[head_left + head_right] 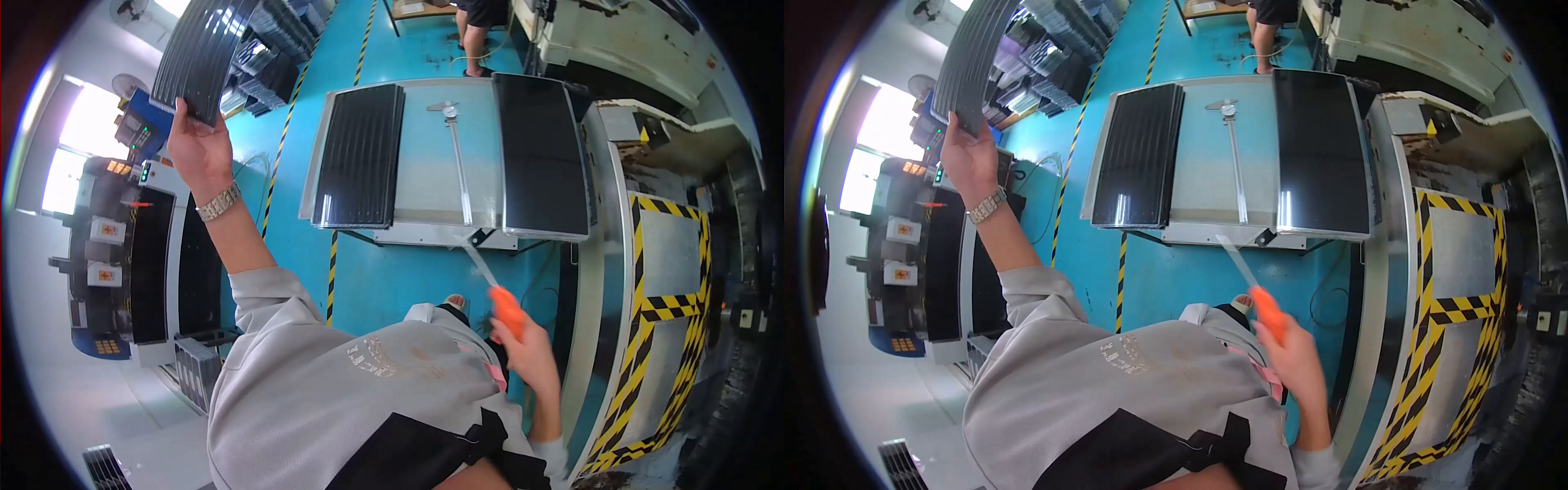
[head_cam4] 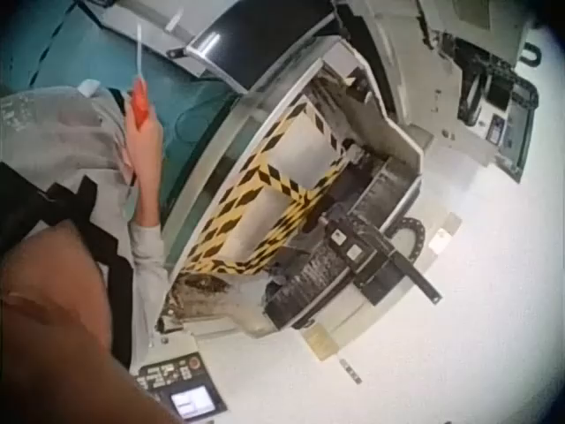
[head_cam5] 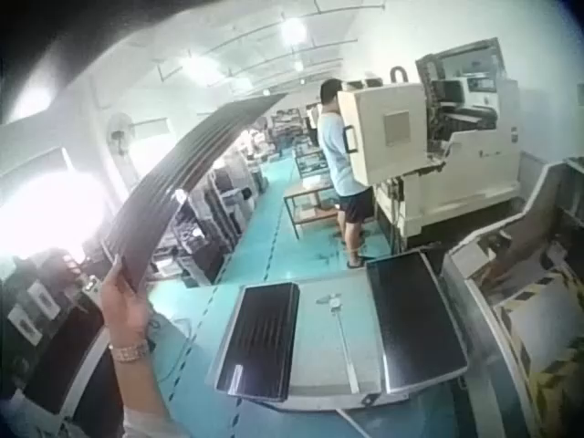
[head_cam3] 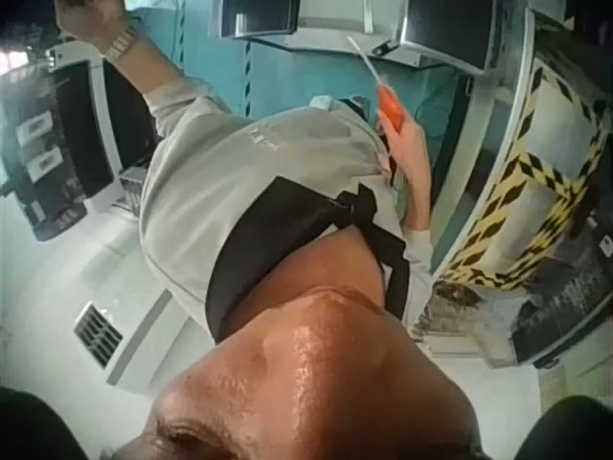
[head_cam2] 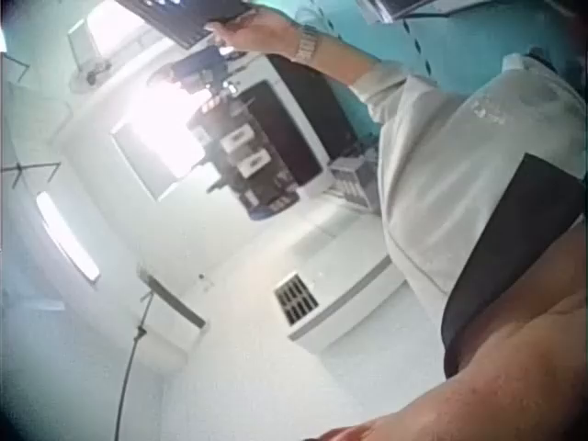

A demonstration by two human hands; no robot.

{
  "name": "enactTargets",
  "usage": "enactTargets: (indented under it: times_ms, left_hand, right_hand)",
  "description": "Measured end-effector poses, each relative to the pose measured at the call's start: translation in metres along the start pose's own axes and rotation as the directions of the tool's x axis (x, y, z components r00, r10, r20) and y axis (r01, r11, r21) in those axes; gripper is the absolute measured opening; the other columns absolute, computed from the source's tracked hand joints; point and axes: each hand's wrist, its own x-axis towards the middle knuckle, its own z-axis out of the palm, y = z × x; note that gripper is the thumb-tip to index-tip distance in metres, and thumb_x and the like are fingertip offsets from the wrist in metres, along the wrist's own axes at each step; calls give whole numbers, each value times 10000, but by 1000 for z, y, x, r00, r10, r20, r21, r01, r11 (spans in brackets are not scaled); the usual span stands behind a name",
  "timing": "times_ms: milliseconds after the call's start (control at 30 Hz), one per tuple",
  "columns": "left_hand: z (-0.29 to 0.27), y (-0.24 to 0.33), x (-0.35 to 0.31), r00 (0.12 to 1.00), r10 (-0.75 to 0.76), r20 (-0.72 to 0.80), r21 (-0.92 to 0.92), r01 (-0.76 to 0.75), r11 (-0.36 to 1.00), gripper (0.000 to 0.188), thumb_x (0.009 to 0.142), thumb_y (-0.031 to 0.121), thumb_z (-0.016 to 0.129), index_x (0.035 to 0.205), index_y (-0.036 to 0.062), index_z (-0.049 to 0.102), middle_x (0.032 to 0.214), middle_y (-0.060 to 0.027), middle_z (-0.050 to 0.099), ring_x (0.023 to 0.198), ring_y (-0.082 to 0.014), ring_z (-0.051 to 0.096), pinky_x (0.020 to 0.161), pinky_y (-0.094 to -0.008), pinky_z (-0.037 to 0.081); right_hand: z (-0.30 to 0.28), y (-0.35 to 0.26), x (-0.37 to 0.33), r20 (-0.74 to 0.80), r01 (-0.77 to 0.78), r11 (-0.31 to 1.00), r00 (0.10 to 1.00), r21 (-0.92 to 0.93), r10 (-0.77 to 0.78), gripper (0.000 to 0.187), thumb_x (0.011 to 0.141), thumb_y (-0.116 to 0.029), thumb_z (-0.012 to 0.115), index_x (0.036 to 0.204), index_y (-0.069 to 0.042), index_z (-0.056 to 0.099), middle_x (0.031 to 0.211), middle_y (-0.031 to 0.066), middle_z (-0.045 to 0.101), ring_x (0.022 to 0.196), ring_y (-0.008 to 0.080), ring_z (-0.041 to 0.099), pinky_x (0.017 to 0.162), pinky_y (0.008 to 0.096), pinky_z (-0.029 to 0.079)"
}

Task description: Unloading flat industrial panels from a CNC machine bed using a scraper tool and placing them onto a rack.

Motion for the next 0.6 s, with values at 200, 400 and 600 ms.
enactTargets:
  times_ms: [200,400,600]
  left_hand:
    - [-62,5,-21,982,44,-183,-1,-45,999,201,1043,134,528,1113,-47,583,1098,-141,660,1056,-255,638,938,-404,522]
    - [-113,12,-55,952,-20,-304,86,48,995,285,1053,177,501,1250,-17,572,1188,-99,660,1125,-233,620,982,-405,488]
    - [-156,-18,-75,921,-59,-385,80,97,992,253,1050,187,509,1177,-9,607,1165,-94,671,1094,-216,639,979,-382,493]
  right_hand:
    - [102,-91,154,148,341,762,938,-550,-314,424,1008,-366,562,898,38,633,830,298,677,825,492,658,740,547,524]
    - [99,-155,290,158,324,736,944,-594,-289,506,1014,-415,518,824,40,630,688,180,685,564,308,685,558,430,560]
    - [96,-173,301,217,258,814,962,-520,-166,520,1012,-423,526,774,34,595,614,120,648,487,212,650,423,334,526]
